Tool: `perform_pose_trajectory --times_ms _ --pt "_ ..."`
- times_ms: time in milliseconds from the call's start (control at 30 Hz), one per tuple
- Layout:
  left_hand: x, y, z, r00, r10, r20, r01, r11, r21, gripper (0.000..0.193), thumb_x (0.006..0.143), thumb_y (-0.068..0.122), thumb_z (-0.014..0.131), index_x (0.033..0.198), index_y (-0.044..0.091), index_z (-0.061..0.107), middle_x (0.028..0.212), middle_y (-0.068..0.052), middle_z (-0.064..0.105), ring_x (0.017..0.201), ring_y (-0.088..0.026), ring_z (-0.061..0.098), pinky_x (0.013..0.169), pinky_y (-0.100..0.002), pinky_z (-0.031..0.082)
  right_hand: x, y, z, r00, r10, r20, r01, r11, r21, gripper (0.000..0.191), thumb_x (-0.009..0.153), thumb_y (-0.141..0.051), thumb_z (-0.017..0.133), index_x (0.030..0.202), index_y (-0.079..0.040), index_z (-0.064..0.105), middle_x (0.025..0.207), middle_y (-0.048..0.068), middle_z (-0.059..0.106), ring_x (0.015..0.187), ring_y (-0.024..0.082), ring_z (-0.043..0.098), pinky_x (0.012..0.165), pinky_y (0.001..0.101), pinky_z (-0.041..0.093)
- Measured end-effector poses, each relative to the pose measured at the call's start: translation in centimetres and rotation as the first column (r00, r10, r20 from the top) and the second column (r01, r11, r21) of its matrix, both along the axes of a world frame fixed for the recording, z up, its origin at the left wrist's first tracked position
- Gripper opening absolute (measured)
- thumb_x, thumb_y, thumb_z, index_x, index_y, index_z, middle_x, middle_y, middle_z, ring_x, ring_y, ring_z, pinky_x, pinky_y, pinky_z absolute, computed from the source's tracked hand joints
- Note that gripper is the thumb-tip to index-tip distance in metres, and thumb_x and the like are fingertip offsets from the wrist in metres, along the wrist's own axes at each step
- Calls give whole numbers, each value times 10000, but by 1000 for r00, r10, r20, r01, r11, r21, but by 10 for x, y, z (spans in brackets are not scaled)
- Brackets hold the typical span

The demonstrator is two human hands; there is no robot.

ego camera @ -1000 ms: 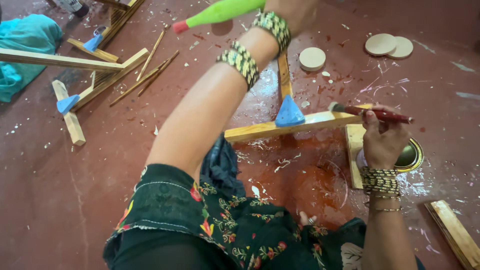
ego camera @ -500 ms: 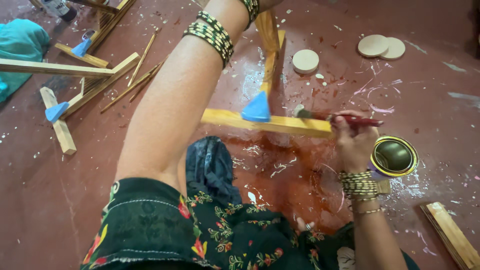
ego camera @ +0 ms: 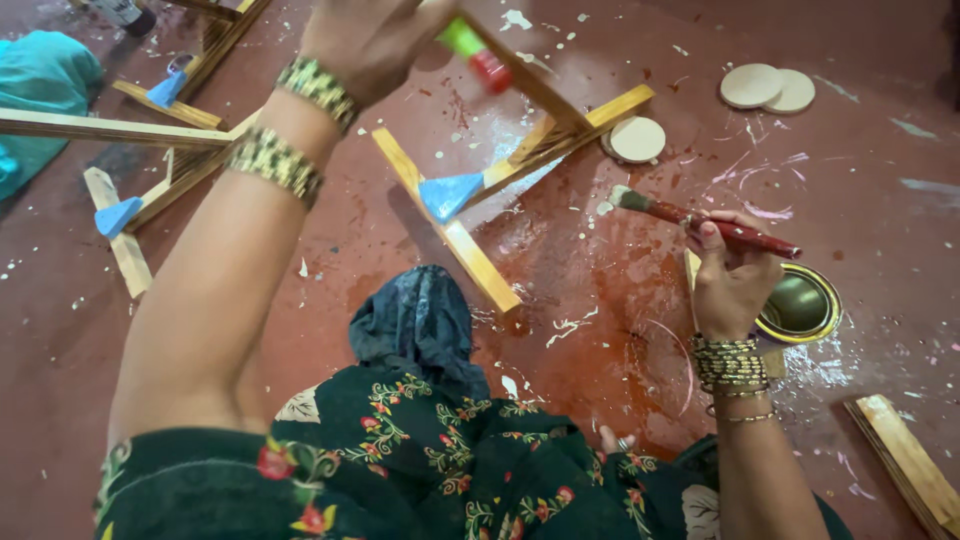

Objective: The person sits on the floor and uses a brush to apply a clear coating from a can onto wooden frame parts, holding each piece steady with one hand while brushing the surfaces, turning pieces to coat different sides and dipping the brush back into the can.

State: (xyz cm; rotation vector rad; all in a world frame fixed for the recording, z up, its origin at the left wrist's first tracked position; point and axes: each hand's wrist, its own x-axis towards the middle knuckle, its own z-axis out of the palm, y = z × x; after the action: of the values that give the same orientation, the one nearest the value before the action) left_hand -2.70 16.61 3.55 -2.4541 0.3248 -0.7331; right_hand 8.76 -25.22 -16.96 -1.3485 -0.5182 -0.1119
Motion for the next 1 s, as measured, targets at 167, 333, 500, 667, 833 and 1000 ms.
perform_pose_trajectory --times_ms 167,333,500,667,833,1000 --pt "-58 1 -21 970 -44 237 4 986 168 94 1046 112 654 997 154 586 1572 -58 534 1515 -266 444 1274 -658 186 0 0 2 1000 -5 14 5 999 -49 105 1080 6 622 1152 70 581 1113 149 693 1053 234 741 933 375 613" --pt "-111 -11 -43 970 -7 244 -2 999 40 100 1034 103 739 1065 145 654 1532 -56 585 1492 -276 489 1287 -678 194 3 1 2 999 5 -50 -3 999 34 104 1084 -8 621 1155 63 596 1106 137 701 1040 225 737 935 367 628" --pt "-156 -36 -68 916 119 384 -64 986 -153 177 1005 107 759 1156 179 699 1436 -92 601 1402 -316 523 1217 -664 280 2 -2 -6 997 -25 -74 24 1000 -8 92 1075 -3 626 1140 62 614 1101 133 709 1026 211 737 926 347 654" --pt "-179 -47 -76 905 207 371 -33 905 -424 319 933 31 768 1226 124 682 1305 -130 609 1234 -356 573 1069 -531 458 -11 10 -10 997 35 -71 -32 999 42 108 1071 23 634 1156 56 577 1078 133 692 985 189 712 905 335 624" --pt "-184 -49 -70 906 202 371 -24 902 -432 380 866 -31 762 1215 97 680 1204 -100 617 1110 -322 596 970 -462 513 -38 40 12 975 192 -113 -171 971 169 107 1057 12 600 1158 47 595 1126 134 712 1055 211 734 980 383 601" --pt "-157 -55 -70 917 205 342 -24 885 -466 410 863 -39 730 1253 77 677 1233 -117 624 1144 -345 595 962 -451 534 -69 97 48 941 333 -57 -315 926 209 130 1053 -14 580 1182 -3 585 1185 171 699 1110 267 724 982 421 593"
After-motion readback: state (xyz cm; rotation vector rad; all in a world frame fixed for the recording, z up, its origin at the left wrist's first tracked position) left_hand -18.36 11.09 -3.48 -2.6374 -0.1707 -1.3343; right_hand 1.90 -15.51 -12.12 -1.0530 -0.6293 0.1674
